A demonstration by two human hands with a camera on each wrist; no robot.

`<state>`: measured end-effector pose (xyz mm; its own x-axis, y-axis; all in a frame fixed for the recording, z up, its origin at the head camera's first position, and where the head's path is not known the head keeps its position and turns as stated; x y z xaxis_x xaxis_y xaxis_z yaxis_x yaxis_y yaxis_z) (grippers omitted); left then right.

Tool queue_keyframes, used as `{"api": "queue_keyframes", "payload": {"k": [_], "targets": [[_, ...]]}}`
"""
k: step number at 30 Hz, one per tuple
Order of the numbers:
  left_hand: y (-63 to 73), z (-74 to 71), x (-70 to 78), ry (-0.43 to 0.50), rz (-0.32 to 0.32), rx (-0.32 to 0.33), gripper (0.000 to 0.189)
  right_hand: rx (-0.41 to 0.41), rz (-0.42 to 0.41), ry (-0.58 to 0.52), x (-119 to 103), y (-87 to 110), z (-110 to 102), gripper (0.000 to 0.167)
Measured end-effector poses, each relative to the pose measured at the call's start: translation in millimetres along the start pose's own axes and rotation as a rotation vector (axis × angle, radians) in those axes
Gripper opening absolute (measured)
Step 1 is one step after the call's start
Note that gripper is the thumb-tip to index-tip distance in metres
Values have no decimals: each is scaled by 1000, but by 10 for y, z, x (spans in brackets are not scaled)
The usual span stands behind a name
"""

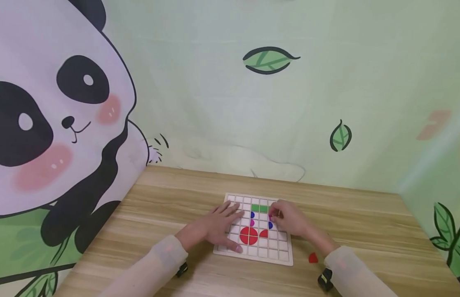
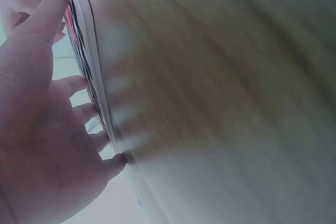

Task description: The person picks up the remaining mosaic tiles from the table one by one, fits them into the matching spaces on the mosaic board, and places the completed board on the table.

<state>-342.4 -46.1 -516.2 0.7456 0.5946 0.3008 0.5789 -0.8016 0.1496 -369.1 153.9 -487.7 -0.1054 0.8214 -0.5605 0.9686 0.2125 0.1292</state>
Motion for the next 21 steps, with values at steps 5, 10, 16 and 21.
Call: {"api": "queue_keyframes", "payload": {"k": [5,10,16,21], "targets": [[-1,10,-7,0,0,0,119,-12,1,12,12,-25,21,13],[4,15,2,1,2,-2,119,-13,3,17,44,-36,48,13],[-4,2,-2,-9,0,4,118,1,-17,27,23,-32,31,15],[-8,-2,-6,-15,-2,0,118,-1,-14,26,13,-24,14,13]]}}
Point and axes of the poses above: each hand's wrist, its own y-axis away from the middle knuckle, its own z-axis out of the palm, x = y × z, the point moved 9 cm from there along -y, towards the middle knuckle, and after that the axes turned 15 degrees about z, right-handed, at the moved point
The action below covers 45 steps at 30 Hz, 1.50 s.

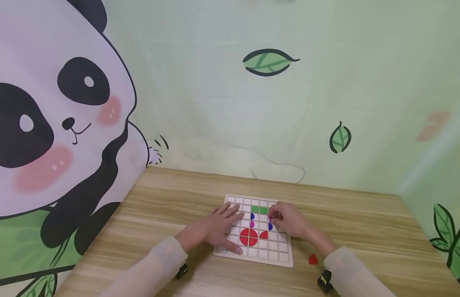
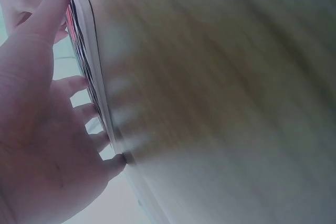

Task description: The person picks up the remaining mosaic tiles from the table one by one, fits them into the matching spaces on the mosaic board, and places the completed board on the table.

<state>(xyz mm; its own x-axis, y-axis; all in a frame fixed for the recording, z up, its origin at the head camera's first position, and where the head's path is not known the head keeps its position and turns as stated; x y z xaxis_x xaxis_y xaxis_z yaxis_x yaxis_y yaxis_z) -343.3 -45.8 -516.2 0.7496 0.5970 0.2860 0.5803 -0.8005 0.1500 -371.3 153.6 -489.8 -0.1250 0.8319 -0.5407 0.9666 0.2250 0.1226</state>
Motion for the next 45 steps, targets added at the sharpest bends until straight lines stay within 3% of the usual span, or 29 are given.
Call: {"api": "queue_keyframes", "payload": {"k": [7,17,30,38,45], "targets": [[0,0,7,9,-2,0,118,-6,-4,-25,-2,26,-12,12],[-1,1,1,9,-6,3,118,25,59,-3,81,-14,-36,10],[13,-6,4,33,0,8,118,19,22,-18,33,5,-55,8],[2,8,-7,28,1,5,118,73,-11,-34,158,73,-320,12],[-1,20,-13,21,1,3,118,94,-36,-23,343,293,-592,10]]}}
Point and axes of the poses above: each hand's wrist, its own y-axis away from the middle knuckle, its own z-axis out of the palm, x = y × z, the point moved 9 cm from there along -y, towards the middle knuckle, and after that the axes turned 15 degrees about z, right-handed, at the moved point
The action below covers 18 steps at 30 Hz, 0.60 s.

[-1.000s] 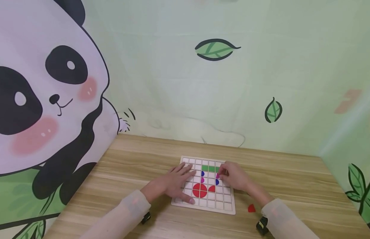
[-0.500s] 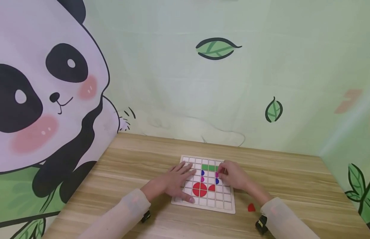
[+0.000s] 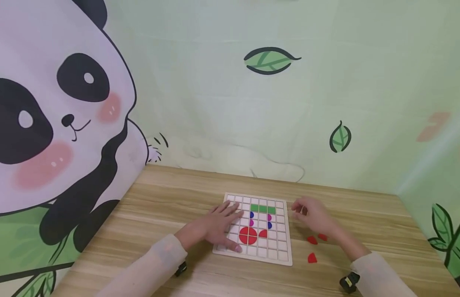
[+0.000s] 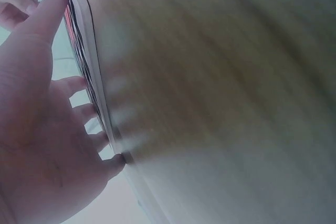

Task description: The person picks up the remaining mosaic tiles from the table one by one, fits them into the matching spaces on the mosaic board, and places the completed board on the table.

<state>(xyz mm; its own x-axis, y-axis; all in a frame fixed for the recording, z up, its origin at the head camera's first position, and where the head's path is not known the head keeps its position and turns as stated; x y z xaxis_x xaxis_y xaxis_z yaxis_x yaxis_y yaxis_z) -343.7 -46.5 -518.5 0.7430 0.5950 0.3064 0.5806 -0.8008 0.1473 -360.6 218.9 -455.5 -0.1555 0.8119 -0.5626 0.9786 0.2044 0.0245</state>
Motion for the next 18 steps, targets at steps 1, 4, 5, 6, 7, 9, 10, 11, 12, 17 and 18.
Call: {"api": "queue_keyframes", "payload": {"k": [1,4,5,6,7,9,10,11,12,17,18], "targets": [[3,-5,1,-1,0,0,118,0,-5,1,28,35,-33,9],[18,-2,9,3,0,-5,119,-12,4,4,161,137,-92,7],[22,5,12,5,0,-8,119,-19,12,7,216,172,-100,7],[27,11,14,6,-2,-9,119,-23,15,14,270,203,-104,7],[30,16,17,9,-3,-11,119,-28,11,20,314,234,-107,7],[29,12,22,13,-2,-6,119,-42,10,29,401,288,-107,7],[25,1,21,13,-2,1,119,-45,11,30,438,312,-108,8],[19,-13,20,11,-2,8,118,-49,9,28,468,331,-114,9],[15,-25,20,9,-2,11,118,-54,7,26,489,352,-115,10],[7,-47,30,2,0,-3,119,-85,-1,15,536,462,-85,16],[8,-40,33,3,-1,-10,119,-86,-2,15,535,485,-74,16]]}}
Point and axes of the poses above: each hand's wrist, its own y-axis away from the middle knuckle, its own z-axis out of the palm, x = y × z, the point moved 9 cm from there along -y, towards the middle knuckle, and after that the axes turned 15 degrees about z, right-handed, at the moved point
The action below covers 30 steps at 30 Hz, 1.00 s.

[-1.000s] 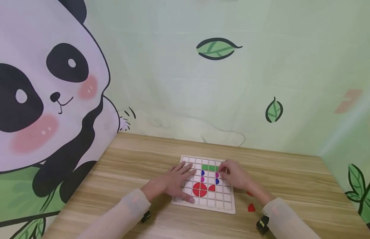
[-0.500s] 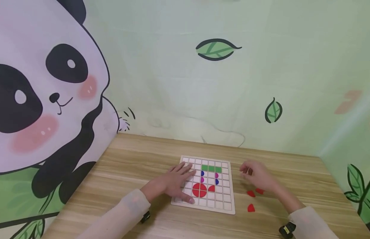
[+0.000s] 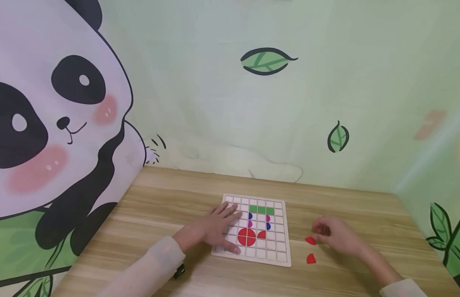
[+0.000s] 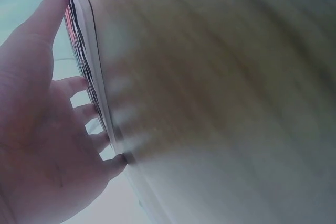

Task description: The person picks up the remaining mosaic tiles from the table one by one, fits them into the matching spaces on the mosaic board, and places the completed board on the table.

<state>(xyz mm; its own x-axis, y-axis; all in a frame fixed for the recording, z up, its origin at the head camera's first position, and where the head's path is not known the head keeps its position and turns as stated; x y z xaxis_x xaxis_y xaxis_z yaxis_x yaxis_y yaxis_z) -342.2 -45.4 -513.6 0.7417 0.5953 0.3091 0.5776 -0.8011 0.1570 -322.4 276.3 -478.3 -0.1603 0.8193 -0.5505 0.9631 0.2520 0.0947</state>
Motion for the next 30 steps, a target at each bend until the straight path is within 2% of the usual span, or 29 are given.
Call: {"api": "queue_keyframes", "payload": {"k": [14,21,27,30], "targets": [[-13,4,1,-11,8,11,118,51,19,25,24,59,51,14],[1,69,21,-9,21,2,118,27,5,-19,21,119,132,13],[-6,26,12,-1,13,16,117,5,48,-55,31,90,107,11],[-4,16,0,-2,7,13,118,-17,39,-62,19,79,111,13]]}}
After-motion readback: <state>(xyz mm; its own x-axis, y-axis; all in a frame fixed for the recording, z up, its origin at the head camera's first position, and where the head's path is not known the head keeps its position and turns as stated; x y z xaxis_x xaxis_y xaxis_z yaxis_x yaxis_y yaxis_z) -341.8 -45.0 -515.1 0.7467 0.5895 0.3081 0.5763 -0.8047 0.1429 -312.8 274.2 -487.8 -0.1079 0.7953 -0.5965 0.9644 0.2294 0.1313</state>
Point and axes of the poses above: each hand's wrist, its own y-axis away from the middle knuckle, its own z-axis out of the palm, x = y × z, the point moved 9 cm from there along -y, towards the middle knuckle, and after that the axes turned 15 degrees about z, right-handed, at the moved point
